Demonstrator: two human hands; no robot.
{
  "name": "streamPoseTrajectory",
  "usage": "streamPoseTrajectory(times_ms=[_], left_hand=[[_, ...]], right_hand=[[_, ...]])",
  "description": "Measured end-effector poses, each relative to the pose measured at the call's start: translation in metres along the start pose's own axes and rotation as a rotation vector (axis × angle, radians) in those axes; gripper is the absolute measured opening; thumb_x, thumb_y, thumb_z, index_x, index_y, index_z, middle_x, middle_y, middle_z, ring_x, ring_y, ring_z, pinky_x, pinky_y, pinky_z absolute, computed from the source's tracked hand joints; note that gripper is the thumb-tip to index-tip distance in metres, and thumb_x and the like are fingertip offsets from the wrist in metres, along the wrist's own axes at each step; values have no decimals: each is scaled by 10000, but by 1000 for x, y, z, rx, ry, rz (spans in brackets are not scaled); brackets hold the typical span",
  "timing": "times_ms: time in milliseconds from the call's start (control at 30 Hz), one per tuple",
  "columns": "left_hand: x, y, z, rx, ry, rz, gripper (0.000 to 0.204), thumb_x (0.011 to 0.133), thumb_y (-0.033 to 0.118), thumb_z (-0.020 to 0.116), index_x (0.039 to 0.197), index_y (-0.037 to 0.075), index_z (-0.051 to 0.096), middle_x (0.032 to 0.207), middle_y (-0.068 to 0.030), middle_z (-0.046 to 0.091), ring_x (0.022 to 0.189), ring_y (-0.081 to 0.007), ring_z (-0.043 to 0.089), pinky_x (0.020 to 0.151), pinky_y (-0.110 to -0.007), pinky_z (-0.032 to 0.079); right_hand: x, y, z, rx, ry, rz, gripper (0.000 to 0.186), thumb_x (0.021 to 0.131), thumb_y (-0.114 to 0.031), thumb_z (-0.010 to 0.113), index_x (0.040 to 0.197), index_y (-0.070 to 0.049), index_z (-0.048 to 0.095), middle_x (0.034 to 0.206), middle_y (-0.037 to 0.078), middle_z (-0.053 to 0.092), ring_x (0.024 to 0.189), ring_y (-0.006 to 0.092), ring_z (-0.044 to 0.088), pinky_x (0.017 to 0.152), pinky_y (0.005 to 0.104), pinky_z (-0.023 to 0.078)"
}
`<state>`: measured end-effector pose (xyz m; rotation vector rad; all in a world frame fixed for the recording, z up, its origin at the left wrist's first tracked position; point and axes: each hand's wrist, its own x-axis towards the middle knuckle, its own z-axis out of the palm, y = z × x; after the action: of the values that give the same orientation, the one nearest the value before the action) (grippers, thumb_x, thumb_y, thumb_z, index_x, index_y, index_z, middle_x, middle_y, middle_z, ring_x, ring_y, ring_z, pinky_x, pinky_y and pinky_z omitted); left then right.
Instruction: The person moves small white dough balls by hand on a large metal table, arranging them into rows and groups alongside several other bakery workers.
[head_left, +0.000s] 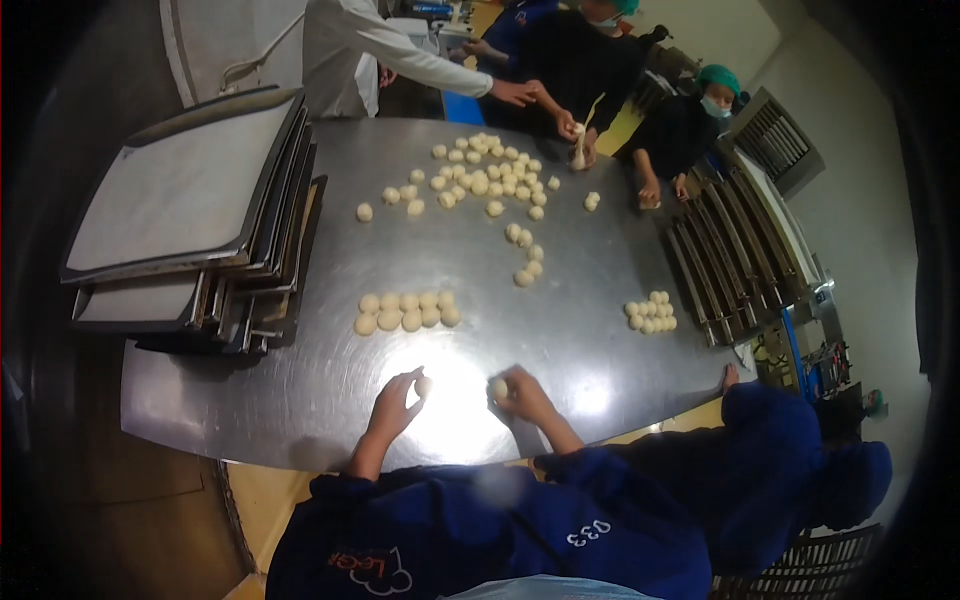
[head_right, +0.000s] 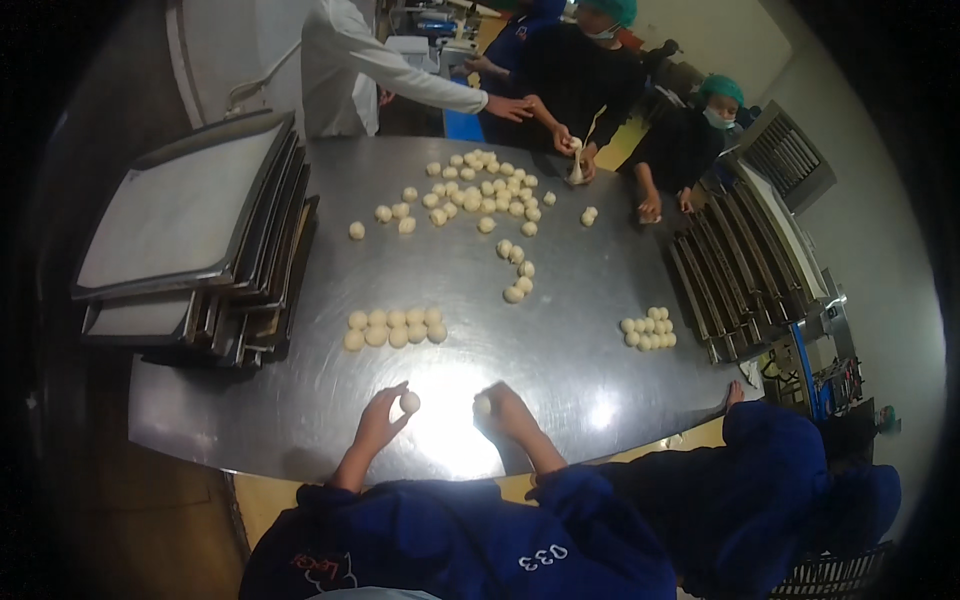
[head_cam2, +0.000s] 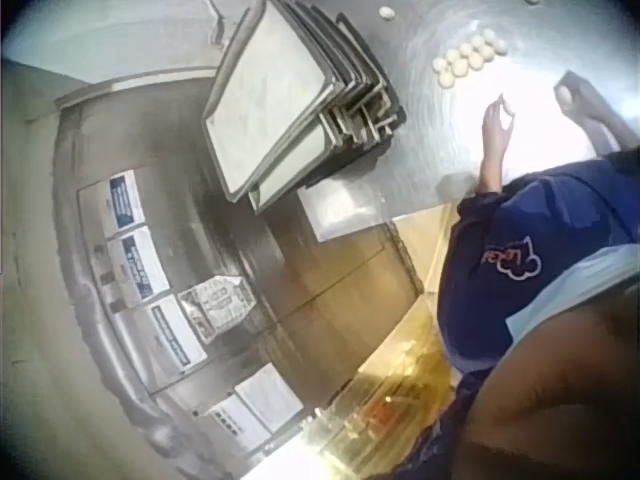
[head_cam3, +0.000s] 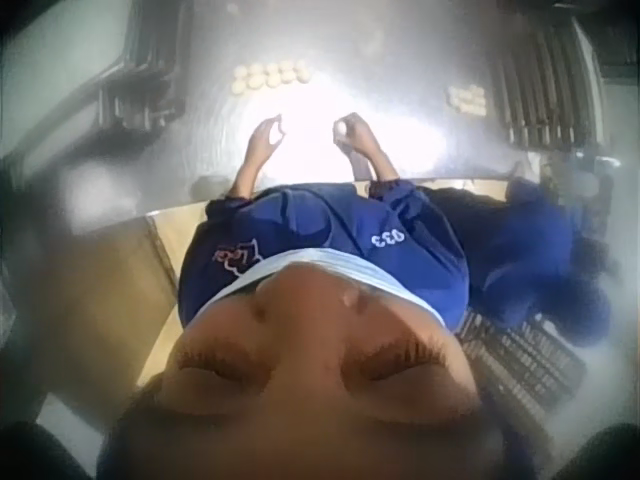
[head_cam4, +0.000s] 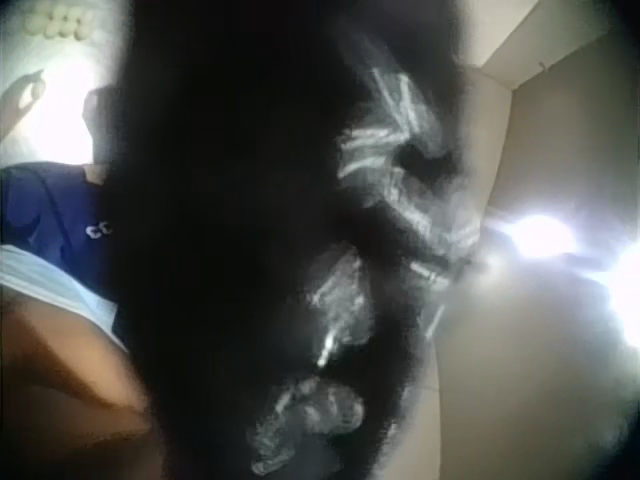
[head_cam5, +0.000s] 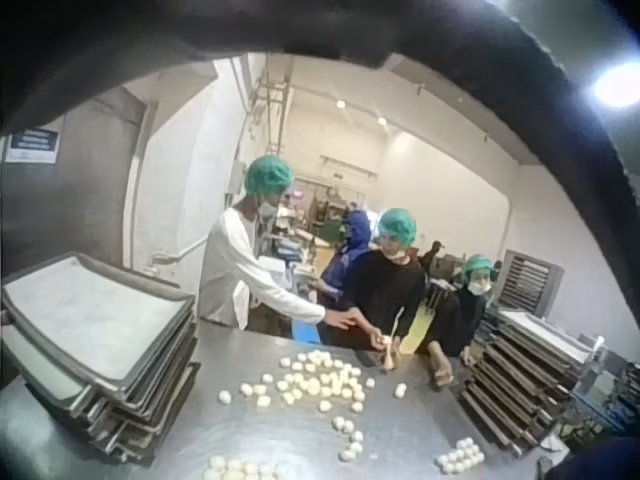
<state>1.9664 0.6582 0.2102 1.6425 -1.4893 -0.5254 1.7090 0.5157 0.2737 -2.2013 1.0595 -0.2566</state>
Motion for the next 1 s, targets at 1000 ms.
streamPoseTrajectory(times_ms=[1000], left_hand=[[-5, -23, -19, -129, 164, -34, 696, 760, -55, 636, 1418, 46, 430, 1357, -188, 434, 1215, -329, 504, 933, -362, 552]], right_hand=[[67, -62, 52, 7, -242, -93, 445, 756, -229, 783, 1156, -91, 645, 1017, 119, 683, 978, 313, 650, 849, 403, 540]])
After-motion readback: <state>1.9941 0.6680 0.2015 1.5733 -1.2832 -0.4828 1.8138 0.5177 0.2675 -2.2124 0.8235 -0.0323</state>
